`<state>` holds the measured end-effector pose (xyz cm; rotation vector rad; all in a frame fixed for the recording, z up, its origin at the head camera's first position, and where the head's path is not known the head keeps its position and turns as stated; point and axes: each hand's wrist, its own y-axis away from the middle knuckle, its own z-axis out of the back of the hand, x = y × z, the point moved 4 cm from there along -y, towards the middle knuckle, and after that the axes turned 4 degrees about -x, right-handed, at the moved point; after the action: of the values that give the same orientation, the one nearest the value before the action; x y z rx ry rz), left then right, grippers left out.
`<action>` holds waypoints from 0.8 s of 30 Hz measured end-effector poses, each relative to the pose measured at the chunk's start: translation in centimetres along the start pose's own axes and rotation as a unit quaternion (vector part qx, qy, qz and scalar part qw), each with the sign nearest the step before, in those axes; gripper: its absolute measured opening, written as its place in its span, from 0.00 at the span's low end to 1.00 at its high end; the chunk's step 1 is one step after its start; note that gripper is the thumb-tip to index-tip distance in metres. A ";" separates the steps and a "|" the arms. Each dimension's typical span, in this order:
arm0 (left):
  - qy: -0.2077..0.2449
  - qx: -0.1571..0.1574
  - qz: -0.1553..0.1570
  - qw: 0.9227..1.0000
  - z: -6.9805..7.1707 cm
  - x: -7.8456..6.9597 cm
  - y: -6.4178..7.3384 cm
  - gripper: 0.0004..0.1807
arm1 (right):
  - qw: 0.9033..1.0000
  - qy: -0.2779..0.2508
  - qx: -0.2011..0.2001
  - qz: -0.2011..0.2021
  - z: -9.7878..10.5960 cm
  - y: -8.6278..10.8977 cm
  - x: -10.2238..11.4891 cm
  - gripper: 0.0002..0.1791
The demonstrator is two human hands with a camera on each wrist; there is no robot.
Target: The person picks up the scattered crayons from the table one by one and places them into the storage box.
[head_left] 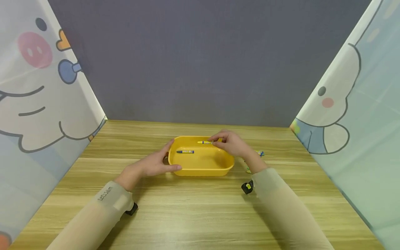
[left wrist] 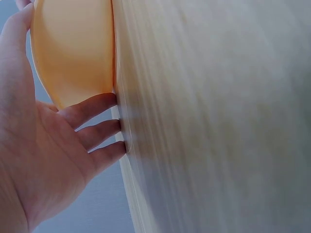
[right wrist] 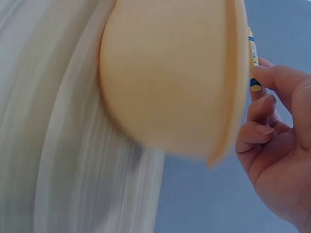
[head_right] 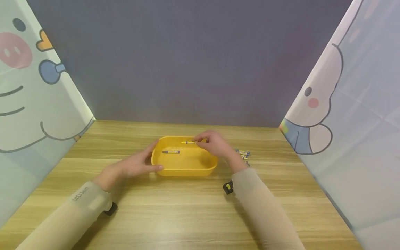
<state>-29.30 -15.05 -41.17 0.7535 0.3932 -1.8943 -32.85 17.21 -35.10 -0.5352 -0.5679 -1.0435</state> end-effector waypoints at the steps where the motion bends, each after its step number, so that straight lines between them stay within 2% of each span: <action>1: -0.001 -0.001 0.001 1.000 0.0 0.0 0.0 0.71 | 1.000 -0.001 0.003 0.002 -0.5 -0.3 0.3 0.13; 11: -0.011 -0.003 -0.006 1.000 0.1 -0.2 0.0 0.71 | 0.999 0.000 0.027 0.032 -5.4 -2.8 2.3 0.14; 18: -0.023 -0.009 -0.014 1.000 0.1 -0.2 0.0 0.70 | 0.999 0.010 0.034 0.025 -7.6 -3.9 2.5 0.13; 24: -0.014 -0.007 -0.015 1.000 0.0 -0.2 0.1 0.70 | 0.999 0.009 0.042 0.022 -8.8 -4.6 2.4 0.13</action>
<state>-29.21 -14.98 -41.03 0.7142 0.4003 -1.9263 -34.47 8.07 -39.38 -0.4623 -0.5786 -0.9767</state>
